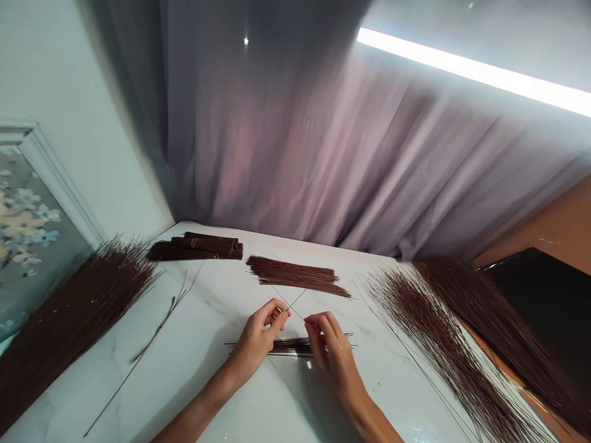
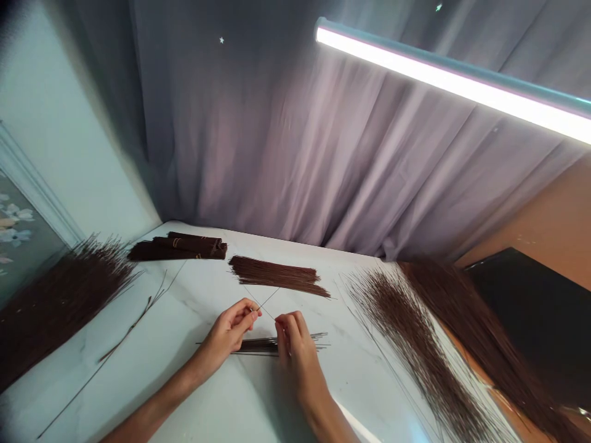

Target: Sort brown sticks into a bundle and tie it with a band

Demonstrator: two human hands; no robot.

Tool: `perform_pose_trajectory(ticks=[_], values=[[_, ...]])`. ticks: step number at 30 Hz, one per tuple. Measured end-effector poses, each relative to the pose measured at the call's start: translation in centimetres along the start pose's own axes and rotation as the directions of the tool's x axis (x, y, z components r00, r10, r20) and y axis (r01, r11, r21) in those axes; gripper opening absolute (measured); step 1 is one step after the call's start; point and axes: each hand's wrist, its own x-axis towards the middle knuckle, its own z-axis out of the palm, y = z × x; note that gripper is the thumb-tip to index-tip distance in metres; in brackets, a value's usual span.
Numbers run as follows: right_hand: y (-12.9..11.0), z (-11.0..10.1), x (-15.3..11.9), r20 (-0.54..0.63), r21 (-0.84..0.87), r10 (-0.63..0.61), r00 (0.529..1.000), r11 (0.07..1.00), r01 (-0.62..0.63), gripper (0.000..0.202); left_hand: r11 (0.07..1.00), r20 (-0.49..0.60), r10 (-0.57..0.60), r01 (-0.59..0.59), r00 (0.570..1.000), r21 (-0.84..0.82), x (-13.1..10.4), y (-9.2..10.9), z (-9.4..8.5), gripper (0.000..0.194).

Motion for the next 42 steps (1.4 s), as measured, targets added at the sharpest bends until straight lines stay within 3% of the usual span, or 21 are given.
perform_pose_trajectory(ticks=[6, 13, 20, 24, 26, 29, 31, 33, 36, 37, 39, 41, 42], values=[[-0.3, 0.4, -0.4, 0.031, -0.027, -0.034, 0.999, 0.999, 0.035, 0.015, 0.996, -0.099, 0.066, -0.061, 0.993, 0.061, 0.4, -0.3, 0.2, 0.038], [-0.3, 0.4, -0.6, 0.059, 0.024, 0.0, 0.998, 1.0, -0.001, 0.017, 1.0, -0.074, 0.019, -0.021, 0.997, -0.019, 0.1, -0.3, 0.3, 0.038], [-1.0, -0.9, -0.6, 0.203, 0.206, 0.151, 0.968, 0.959, -0.193, 0.028, 0.998, -0.007, 0.054, -0.054, 0.999, -0.033, -0.5, 0.8, 0.5, 0.038], [-0.8, -3.3, 1.3, 0.415, 0.25, 0.182, 0.891, 0.919, -0.305, 0.031, 0.999, 0.106, 0.046, -0.043, 0.993, -0.033, -1.9, 2.1, 0.4, 0.035], [-1.2, -5.3, 3.2, 0.523, 0.215, 0.101, 0.846, 0.945, -0.246, 0.029, 1.0, 0.251, 0.026, -0.025, 0.968, -0.008, -2.7, 2.6, 0.4, 0.033], [-2.8, -7.6, 5.3, 0.538, 0.016, -0.095, 0.838, 0.995, 0.102, 0.024, 0.996, 0.393, 0.011, -0.046, 0.92, 0.081, -3.1, 2.8, 0.5, 0.029], [-3.8, -7.6, 4.7, 0.477, -0.16, -0.235, 0.847, 0.925, 0.346, 0.021, 0.987, 0.346, 0.035, -0.087, 0.938, 0.135, -2.7, 3.0, 0.5, 0.032], [-4.1, -6.4, 2.3, 0.337, -0.255, -0.316, 0.887, 0.876, 0.409, 0.019, 0.986, 0.237, 0.057, -0.092, 0.97, 0.138, -2.2, 3.4, 0.5, 0.034], [-2.9, -4.0, -1.8, 0.118, -0.125, -0.202, 0.972, 0.968, 0.216, 0.016, 0.997, 0.167, 0.038, -0.05, 0.985, 0.065, -2.3, 4.1, 0.4, 0.032], [-2.3, -3.7, -2.5, 0.132, -0.046, -0.124, 0.983, 0.99, 0.131, 0.016, 0.998, 0.185, 0.028, -0.037, 0.982, 0.044, -2.6, 4.3, 0.4, 0.032], [-1.6, -4.3, -2.1, 0.281, 0.06, -0.019, 0.959, 0.998, 0.002, 0.019, 1.0, 0.273, 0.015, -0.02, 0.962, 0.016, -3.3, 4.4, 0.5, 0.032], [-1.7, -5.9, 0.1, 0.432, 0.058, -0.024, 0.901, 0.998, -0.002, 0.022, 1.0, 0.396, -0.012, 0.008, 0.918, 0.013, -3.9, 4.3, 0.6, 0.03], [-2.1, -6.8, 1.4, 0.469, 0.021, -0.063, 0.881, 0.998, 0.061, 0.022, 0.999, 0.445, -0.028, 0.019, 0.895, 0.026, -4.0, 4.1, 0.7, 0.03]])
